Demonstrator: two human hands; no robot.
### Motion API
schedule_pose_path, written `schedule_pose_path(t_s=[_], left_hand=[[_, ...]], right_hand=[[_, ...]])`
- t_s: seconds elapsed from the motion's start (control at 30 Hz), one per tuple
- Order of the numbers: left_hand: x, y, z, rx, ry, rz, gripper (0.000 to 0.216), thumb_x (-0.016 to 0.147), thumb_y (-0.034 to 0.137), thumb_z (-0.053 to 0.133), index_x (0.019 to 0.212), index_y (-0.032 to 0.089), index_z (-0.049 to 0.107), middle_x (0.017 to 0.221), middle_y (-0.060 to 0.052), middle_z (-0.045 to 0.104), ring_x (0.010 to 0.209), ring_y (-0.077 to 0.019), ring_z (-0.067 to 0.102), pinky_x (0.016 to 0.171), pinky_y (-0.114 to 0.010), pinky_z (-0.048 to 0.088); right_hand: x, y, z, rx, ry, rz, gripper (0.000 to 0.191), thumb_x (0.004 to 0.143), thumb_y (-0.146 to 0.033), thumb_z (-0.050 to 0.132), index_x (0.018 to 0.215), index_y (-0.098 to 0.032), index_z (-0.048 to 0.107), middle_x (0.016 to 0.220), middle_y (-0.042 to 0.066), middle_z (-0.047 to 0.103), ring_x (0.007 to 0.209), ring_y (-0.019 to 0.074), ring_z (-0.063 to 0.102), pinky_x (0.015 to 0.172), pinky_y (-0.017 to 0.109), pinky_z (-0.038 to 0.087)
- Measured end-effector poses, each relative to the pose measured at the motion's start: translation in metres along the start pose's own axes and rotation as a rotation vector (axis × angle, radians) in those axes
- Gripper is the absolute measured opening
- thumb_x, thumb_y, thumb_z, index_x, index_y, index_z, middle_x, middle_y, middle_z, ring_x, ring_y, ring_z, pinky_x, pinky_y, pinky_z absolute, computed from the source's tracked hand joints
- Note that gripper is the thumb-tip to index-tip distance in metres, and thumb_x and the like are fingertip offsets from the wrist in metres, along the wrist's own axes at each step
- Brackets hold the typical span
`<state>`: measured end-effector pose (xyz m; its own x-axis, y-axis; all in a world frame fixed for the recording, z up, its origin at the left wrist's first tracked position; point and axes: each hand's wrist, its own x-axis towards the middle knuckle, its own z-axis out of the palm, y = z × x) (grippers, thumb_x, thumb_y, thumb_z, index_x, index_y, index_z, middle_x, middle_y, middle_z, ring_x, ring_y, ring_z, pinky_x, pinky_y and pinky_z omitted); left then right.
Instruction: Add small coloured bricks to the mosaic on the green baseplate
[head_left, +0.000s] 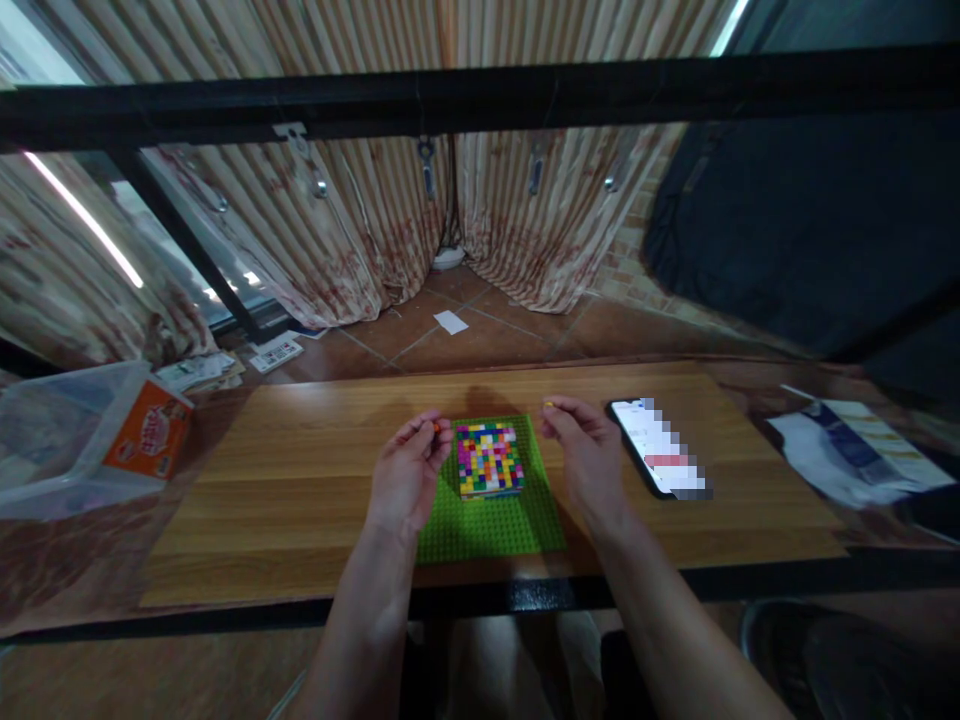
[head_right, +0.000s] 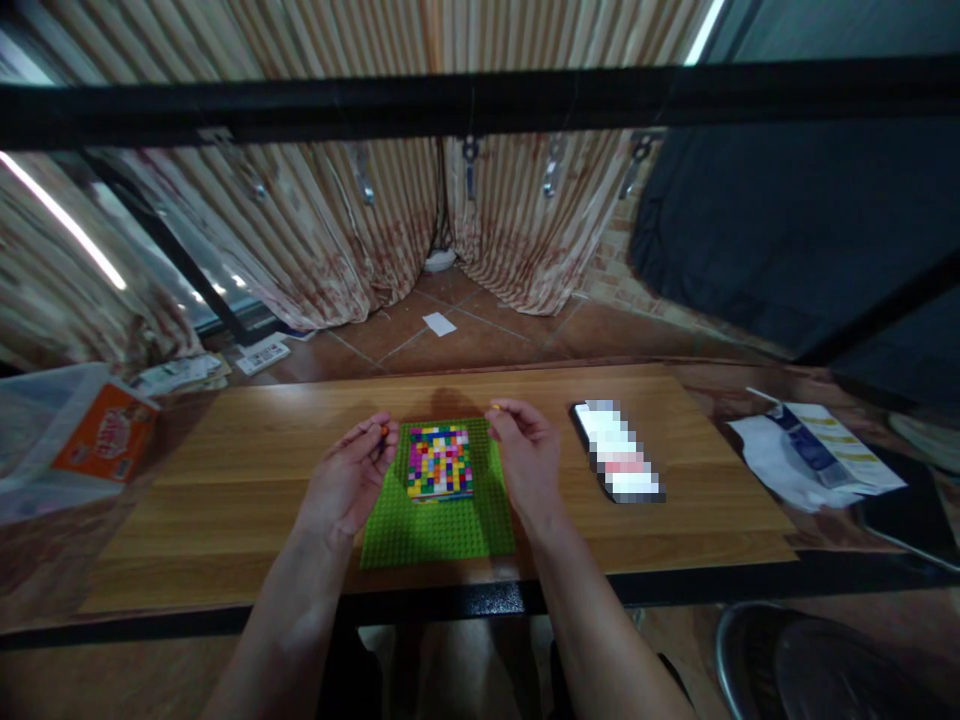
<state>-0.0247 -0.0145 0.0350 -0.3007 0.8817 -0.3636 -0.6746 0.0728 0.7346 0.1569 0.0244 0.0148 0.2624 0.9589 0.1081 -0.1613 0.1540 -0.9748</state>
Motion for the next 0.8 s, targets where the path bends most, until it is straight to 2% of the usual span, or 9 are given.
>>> schedule_pose_path(t_s=[0.1, 0.37, 0.57, 0.8], left_hand=[[0.0002, -0.0003, -0.0014, 0.04, -0.021, -0.009, 0.004, 0.078, 0.01, 0.069, 0.082, 0.01, 0.069, 0.069, -0.003, 0.066, 0.055, -0.0052, 0.057, 0.05, -0.012, 0.046], [0.0015, -0.0017, -0.0009, 0.104, 0.0, -0.006, 0.025, 0.067, 0.028, 0.082, 0.08, 0.011, 0.068, 0.064, 0.0, 0.063, 0.05, -0.004, 0.051, 0.044, -0.012, 0.039], [0.0012, -0.0011, 0.0005, 0.109, -0.014, -0.028, 0.025, 0.067, 0.028, 0.082, 0.08, 0.011, 0.068, 0.063, 0.001, 0.061, 0.05, -0.0041, 0.051, 0.045, -0.013, 0.04], [0.0005, 0.0004, 0.0038, 0.11, 0.026, -0.037, 0.019, 0.071, 0.024, 0.078, 0.079, 0.01, 0.068, 0.063, 0.0, 0.061, 0.049, -0.0041, 0.051, 0.043, -0.013, 0.039]], right_hand=[[0.0004, 0.0018, -0.0004, -0.008, 0.007, 0.007, 0.011, 0.07, -0.029, 0.071, 0.077, -0.021, 0.07, 0.066, -0.002, 0.065, 0.059, 0.0121, 0.054, 0.06, 0.029, 0.046], [0.0021, 0.0066, 0.001, -0.019, -0.013, -0.014, 0.01, 0.07, -0.028, 0.07, 0.078, -0.021, 0.07, 0.068, -0.001, 0.067, 0.061, 0.0129, 0.056, 0.06, 0.029, 0.048], [0.0014, 0.0071, 0.0028, 0.022, 0.002, 0.009, 0.011, 0.069, -0.028, 0.071, 0.078, -0.021, 0.071, 0.069, -0.001, 0.067, 0.061, 0.0124, 0.057, 0.06, 0.028, 0.048], [0.0016, 0.0095, 0.003, 0.038, -0.005, -0.007, 0.01, 0.071, -0.026, 0.069, 0.08, -0.022, 0.072, 0.066, -0.002, 0.065, 0.06, 0.0123, 0.055, 0.059, 0.027, 0.045]])
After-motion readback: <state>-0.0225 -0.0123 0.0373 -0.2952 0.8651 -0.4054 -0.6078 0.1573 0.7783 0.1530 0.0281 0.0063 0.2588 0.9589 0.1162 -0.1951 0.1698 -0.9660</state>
